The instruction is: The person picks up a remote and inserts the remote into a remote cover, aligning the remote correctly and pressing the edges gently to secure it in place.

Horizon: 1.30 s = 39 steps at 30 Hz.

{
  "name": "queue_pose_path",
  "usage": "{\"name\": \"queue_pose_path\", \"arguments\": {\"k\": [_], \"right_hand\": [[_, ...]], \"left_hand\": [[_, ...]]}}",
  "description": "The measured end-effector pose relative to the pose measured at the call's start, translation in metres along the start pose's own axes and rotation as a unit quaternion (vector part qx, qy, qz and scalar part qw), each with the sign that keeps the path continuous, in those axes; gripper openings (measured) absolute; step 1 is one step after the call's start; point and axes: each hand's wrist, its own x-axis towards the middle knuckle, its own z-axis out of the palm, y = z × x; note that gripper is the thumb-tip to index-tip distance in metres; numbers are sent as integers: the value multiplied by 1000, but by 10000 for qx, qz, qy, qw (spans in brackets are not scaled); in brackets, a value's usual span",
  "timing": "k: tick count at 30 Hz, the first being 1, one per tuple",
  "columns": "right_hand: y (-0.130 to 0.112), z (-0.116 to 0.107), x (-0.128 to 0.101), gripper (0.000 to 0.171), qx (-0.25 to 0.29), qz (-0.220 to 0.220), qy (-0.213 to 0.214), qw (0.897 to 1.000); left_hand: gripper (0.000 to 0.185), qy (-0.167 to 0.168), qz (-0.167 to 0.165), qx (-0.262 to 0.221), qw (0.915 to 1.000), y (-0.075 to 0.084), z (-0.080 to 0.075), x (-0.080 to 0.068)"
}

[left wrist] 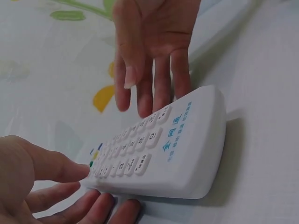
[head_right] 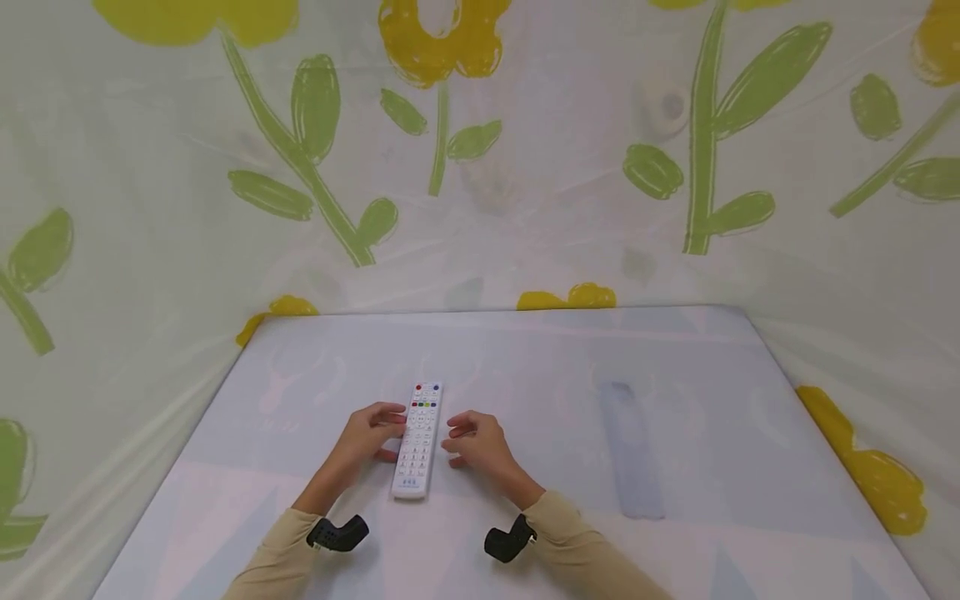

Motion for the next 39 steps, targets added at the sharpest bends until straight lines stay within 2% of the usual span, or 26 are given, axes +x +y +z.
{"name": "queue_pose_path", "arguments": {"k": [10, 16, 21, 29, 39], "right_hand": [[6, 28, -4, 30, 157, -229, 158, 9995], [8, 34, -7, 32, 316, -233, 329, 9987], [8, 36, -9, 35, 365, -235, 507, 9978], [7, 33, -11, 40, 805, -120, 616, 9948], [0, 26, -11, 40, 1075, -443, 548, 9917]], "left_hand": [[34, 39, 133, -210, 9997, -10, 5, -8], [31, 114, -42, -465, 9988, -10, 5, -14], [27, 137, -121, -598, 9980, -9, 5, -15], [25, 192, -64, -722, 9972, -3, 8, -14], [23, 245, 103, -786, 9966, 8, 8, -19]]}}
